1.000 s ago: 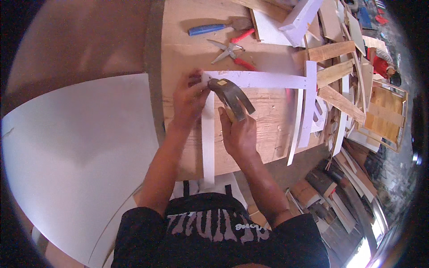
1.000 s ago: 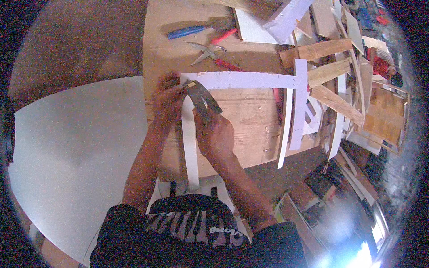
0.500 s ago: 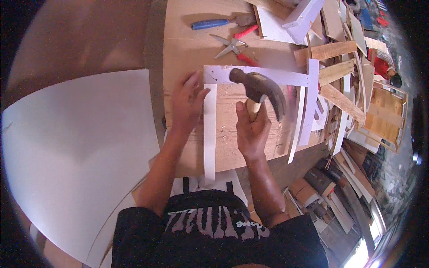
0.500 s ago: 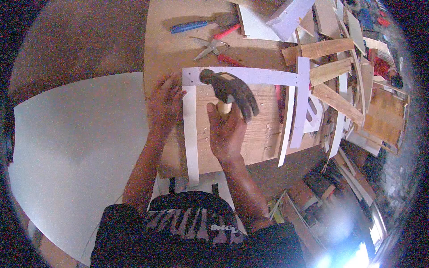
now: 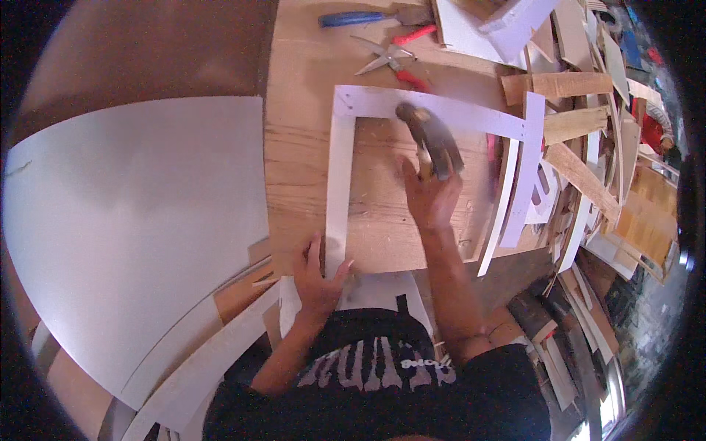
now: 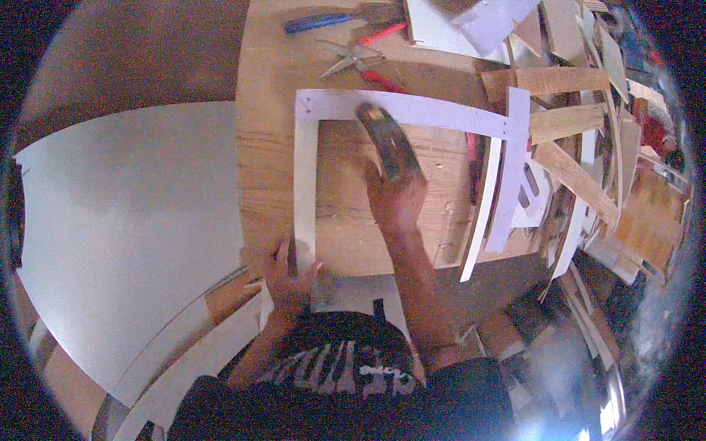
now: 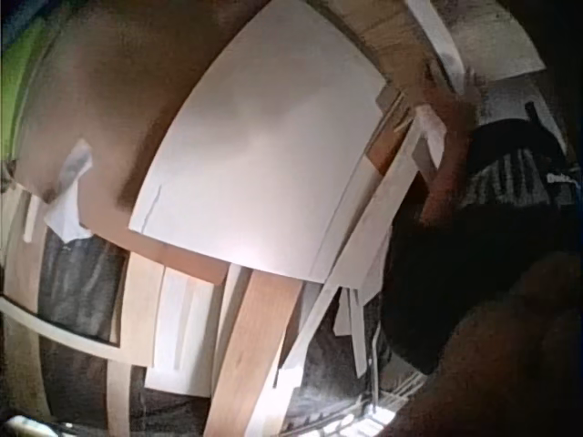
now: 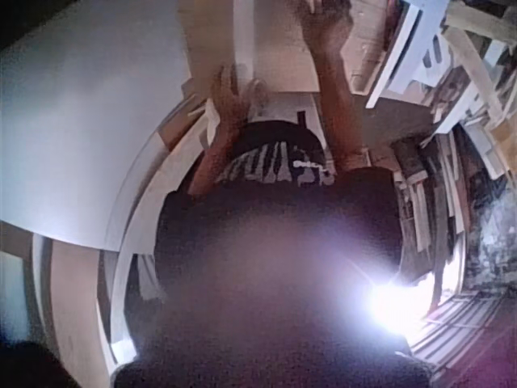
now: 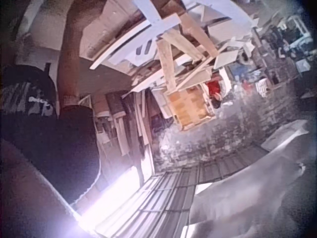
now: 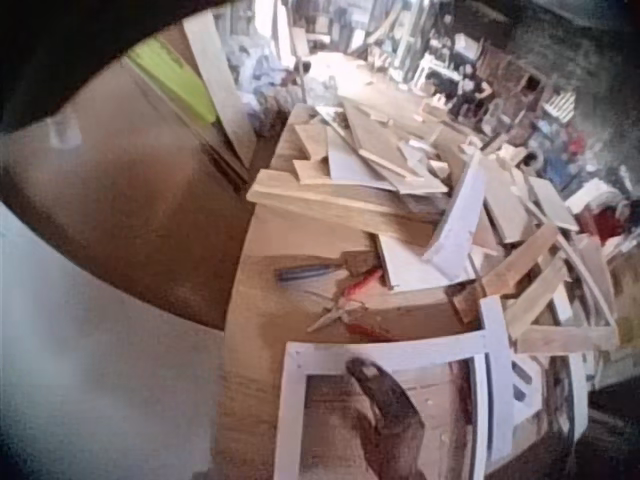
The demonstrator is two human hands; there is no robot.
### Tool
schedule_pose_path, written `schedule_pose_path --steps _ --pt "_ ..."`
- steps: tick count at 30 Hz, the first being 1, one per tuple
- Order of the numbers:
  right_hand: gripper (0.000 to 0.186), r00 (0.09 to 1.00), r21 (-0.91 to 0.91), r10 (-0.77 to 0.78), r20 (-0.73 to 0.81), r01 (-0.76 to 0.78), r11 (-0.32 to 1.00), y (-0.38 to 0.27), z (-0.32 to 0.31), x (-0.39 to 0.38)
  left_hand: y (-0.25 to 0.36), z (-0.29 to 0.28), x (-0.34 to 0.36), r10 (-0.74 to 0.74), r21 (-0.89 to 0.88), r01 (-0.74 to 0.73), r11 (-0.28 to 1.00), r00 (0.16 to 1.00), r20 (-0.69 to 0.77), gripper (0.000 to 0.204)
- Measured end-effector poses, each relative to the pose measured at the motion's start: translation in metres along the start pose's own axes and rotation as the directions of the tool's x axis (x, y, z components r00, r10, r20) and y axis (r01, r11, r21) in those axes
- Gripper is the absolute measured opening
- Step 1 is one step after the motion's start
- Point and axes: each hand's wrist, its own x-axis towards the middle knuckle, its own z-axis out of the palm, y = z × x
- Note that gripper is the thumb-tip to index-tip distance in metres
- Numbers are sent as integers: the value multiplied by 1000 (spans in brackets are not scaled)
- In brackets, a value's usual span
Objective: The person constructs a wooden frame by aligning wooden pieces and hammering nails into the joints with a hammer, then picks up and holds the assembled frame.
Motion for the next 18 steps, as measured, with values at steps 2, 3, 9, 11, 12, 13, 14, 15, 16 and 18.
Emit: schedule_pose_path --steps 2,3,9,11,12,13,14,15,16,18 --pt "45 985 -159 -170 30 172 972 1 -6 35 1 18 -11 18 40 -14 999 995 -101 67" --pt "46 987 -107 -155 45 159 981 -3 -7 49 -2 26 -15 21 35 -18 999 995 -97 67" --pt "52 925 -106 -42 376 88 990 5 -13 85 -5 52 -17 37 90 -11 996 954 -298 65" --pt "53 944 -61 -39 327 62 996 20 -5 86 -6 54 -17 91 61 -77 995 952 -293 66" --pt "55 958 -10 -25 286 29 1000 17 -3 86 -5 53 -18 85 64 -69 996 949 -305 66" --pt "55 956 -3 -36 291 38 999 15 -3 86 -4 53 -18 88 57 -74 996 948 -306 67" --pt "57 956 8 -30 291 29 1000 12 -5 85 -4 53 -18 90 50 -78 996 948 -305 67" --pt "59 956 14 -23 291 19 1000 9 -8 84 -1 52 -18 84 49 -72 996 946 -312 67" --pt "59 955 16 -29 296 25 1000 9 -8 84 1 52 -17 81 56 -67 996 951 -297 67" --pt "63 955 23 -61 291 57 998 13 -7 87 2 52 -16 76 64 -61 996 956 -283 68"
